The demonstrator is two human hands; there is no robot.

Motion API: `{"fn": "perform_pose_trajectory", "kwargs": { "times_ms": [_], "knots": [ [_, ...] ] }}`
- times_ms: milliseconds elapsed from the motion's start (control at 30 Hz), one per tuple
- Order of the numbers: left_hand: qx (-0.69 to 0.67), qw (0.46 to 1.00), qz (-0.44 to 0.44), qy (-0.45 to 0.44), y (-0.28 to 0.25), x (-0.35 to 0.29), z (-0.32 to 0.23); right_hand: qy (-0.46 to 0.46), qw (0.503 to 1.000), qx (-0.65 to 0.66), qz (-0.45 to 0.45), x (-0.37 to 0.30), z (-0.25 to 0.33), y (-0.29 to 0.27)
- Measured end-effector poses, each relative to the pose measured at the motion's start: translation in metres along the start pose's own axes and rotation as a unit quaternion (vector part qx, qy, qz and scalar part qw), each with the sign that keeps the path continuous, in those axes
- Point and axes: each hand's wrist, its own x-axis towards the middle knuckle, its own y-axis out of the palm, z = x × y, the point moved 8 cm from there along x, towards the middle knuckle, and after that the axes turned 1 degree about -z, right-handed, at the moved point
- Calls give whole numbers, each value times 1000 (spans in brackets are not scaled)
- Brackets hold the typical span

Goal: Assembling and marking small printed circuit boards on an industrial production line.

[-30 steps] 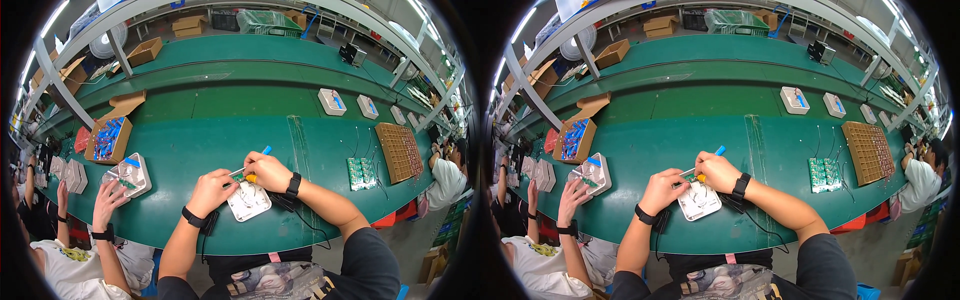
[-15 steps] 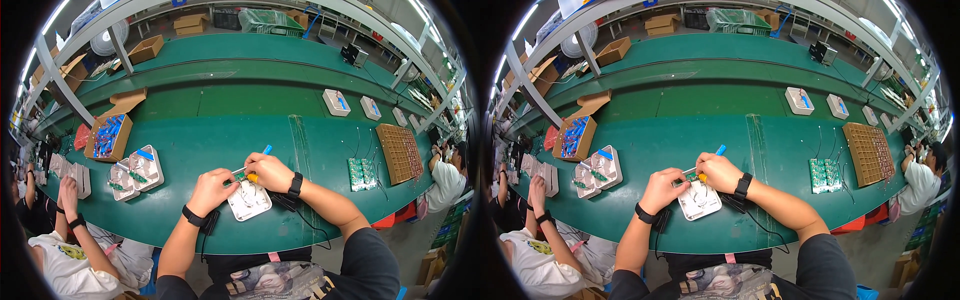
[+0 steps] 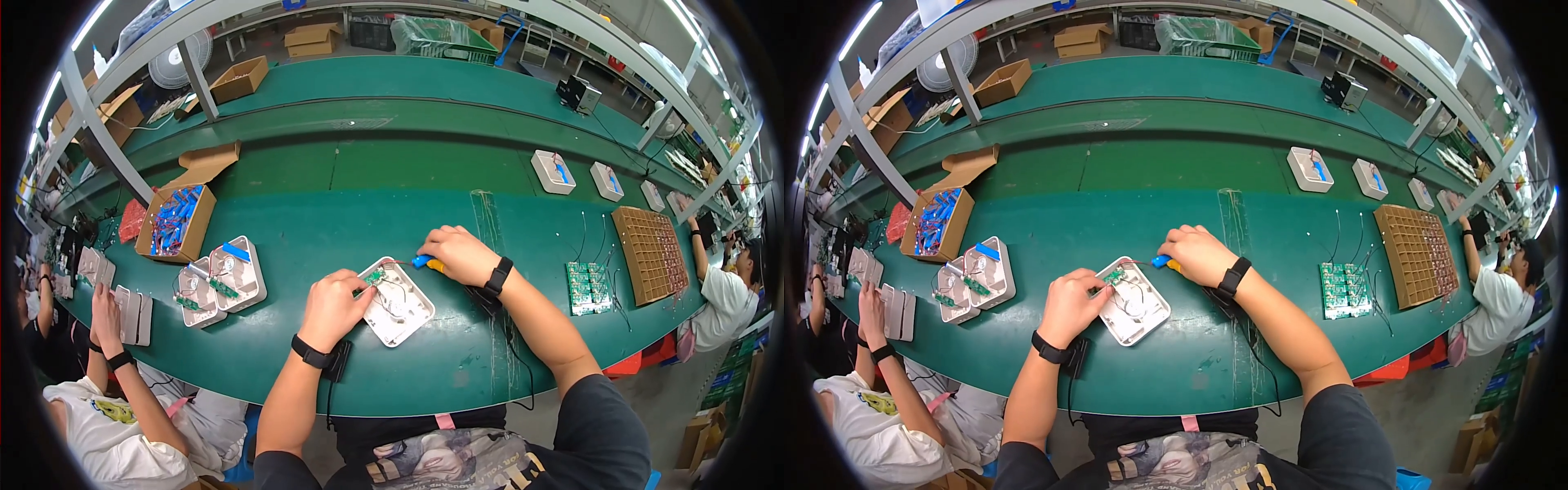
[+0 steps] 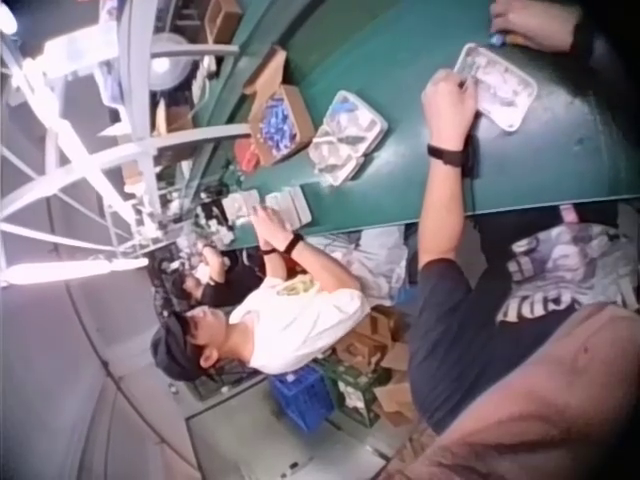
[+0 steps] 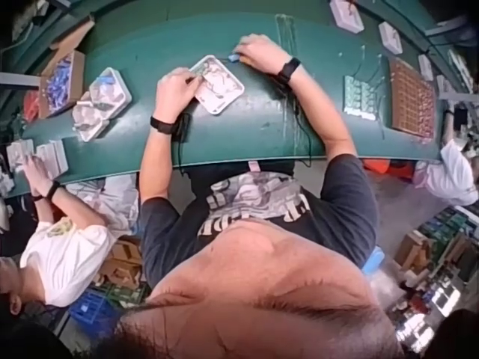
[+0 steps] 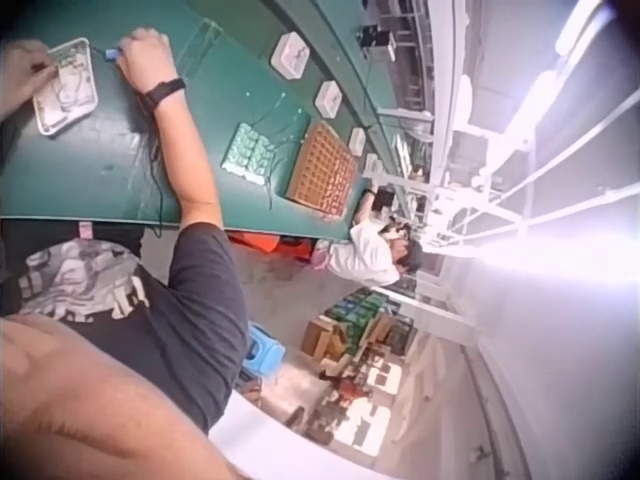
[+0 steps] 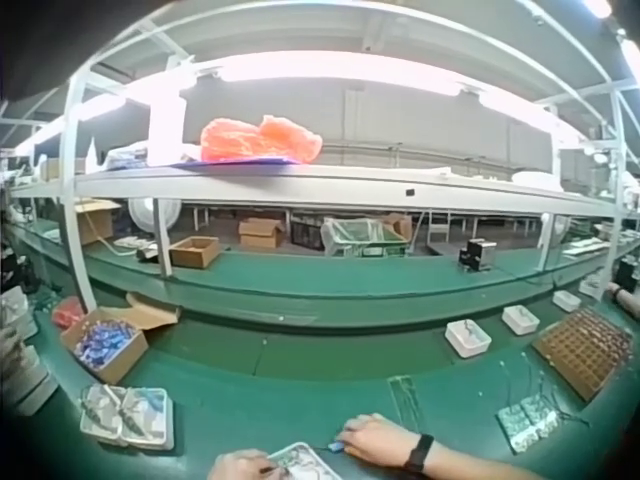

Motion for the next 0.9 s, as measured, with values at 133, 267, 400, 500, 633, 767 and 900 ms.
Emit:
{"fn": "perform_pose_trajectory", "kwargs": {
  "times_ms": [133,267,400,500,633,767,900],
  "knots": [
    [-5,1000,-7,-12,-2,-1,4,148,967,85,191,7,1,7],
    [-16,1000,-12,-12,-3,-1,4,179,963,146,137,5,5,2],
    [-10,1000,-11,-16,-5,0,6,120,987,85,60,11,24,-8],
    [-10,1000,-6,-16,-3,0,6,35,995,91,11,13,65,-24],
    [-8,1000,-14,-12,-3,-1,8,92,995,-44,-6,13,88,-16],
    [-9,1000,-14,-17,-4,-1,7,128,989,-54,47,10,87,-6],
    [0,1000,-15,-7,-4,-1,6,158,986,24,43,8,77,3]
  ]
}}
